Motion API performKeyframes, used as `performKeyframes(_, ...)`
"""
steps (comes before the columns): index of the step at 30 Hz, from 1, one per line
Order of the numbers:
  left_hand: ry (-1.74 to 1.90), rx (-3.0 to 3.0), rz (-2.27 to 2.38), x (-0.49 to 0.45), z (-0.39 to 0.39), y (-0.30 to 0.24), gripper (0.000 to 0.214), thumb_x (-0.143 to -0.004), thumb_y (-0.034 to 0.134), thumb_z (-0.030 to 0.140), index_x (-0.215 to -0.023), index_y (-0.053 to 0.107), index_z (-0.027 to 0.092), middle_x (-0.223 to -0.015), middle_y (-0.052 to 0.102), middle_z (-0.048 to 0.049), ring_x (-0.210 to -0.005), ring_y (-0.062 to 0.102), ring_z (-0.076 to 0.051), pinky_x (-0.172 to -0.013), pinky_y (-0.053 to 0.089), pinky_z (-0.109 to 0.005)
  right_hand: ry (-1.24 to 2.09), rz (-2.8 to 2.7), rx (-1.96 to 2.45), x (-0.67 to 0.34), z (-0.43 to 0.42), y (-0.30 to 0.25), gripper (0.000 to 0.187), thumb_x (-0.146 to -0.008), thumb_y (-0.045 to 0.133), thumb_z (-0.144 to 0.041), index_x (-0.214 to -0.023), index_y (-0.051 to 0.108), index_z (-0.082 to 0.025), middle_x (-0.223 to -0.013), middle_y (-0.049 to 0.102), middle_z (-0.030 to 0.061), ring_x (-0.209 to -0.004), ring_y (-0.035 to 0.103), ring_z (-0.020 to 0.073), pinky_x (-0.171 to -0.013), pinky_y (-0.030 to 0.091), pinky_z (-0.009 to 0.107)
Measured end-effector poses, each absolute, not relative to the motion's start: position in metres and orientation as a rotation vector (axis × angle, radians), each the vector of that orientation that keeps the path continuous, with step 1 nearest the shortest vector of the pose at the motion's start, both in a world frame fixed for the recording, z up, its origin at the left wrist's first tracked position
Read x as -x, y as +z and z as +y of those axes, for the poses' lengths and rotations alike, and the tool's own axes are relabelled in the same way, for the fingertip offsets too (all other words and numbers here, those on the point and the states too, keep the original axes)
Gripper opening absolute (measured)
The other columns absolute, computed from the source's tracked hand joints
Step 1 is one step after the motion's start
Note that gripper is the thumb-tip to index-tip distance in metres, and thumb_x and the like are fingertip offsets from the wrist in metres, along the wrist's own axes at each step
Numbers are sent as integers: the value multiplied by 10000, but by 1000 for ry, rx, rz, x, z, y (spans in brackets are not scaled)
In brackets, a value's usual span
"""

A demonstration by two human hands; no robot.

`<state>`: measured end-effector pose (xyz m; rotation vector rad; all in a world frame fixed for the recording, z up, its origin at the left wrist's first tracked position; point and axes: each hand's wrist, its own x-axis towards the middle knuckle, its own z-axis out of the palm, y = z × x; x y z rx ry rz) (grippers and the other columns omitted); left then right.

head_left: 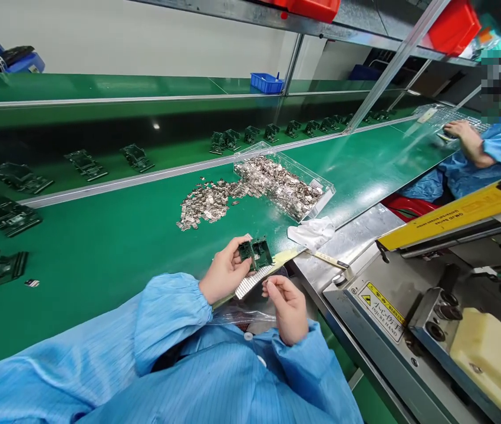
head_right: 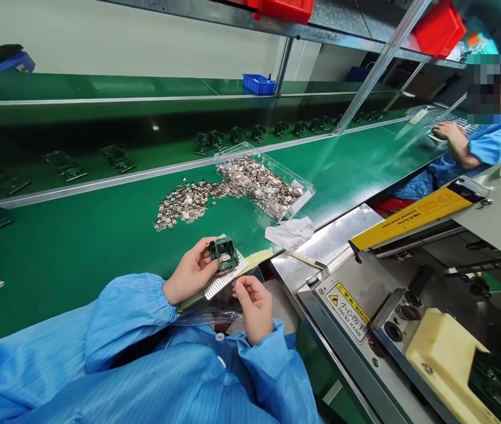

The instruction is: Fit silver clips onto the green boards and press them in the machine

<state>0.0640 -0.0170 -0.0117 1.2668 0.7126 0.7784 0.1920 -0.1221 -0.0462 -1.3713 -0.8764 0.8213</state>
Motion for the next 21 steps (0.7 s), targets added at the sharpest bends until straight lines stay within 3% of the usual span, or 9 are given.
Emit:
performKeyframes(6,787,-1297,532,-62,-30,-13,375,-838,616,228,-1181,473,180,-1021,655,-74,-860,666,-151,-700,561,-234,482,-1027,1433,-200,-122,-1,47,-800,680,-247,-809,705,-208,-1027,590,86,-996,574,239,-867,477,403)
performKeyframes(10,795,-1329,470,-60,-34,-12,342,-863,591,218,-1184,479,189,-1000,653,-73,-851,663,-146,-710,556,-236,352,-1132,1500,-191,-112,3,33,-772,673,-210,-793,694,-223,-1173,571,95,-1137,523,273,-991,397,481)
performKeyframes(14,794,-1393,442,-57,-36,-11,321,-894,538,209,-1209,476,204,-1030,649,-79,-908,663,-162,-760,556,-256,310,-1178,1581,-184,-109,2,47,-796,648,-232,-765,683,-224,-1201,562,103,-1139,523,275,-991,387,484)
performKeyframes(21,821,-1596,484,-51,-41,-8,305,-921,482,193,-1226,477,217,-1035,654,-69,-831,654,-145,-731,547,-246,454,-1056,1570,-181,-109,3,114,-791,650,-267,-701,624,-202,-1112,593,111,-1075,564,261,-916,439,425)
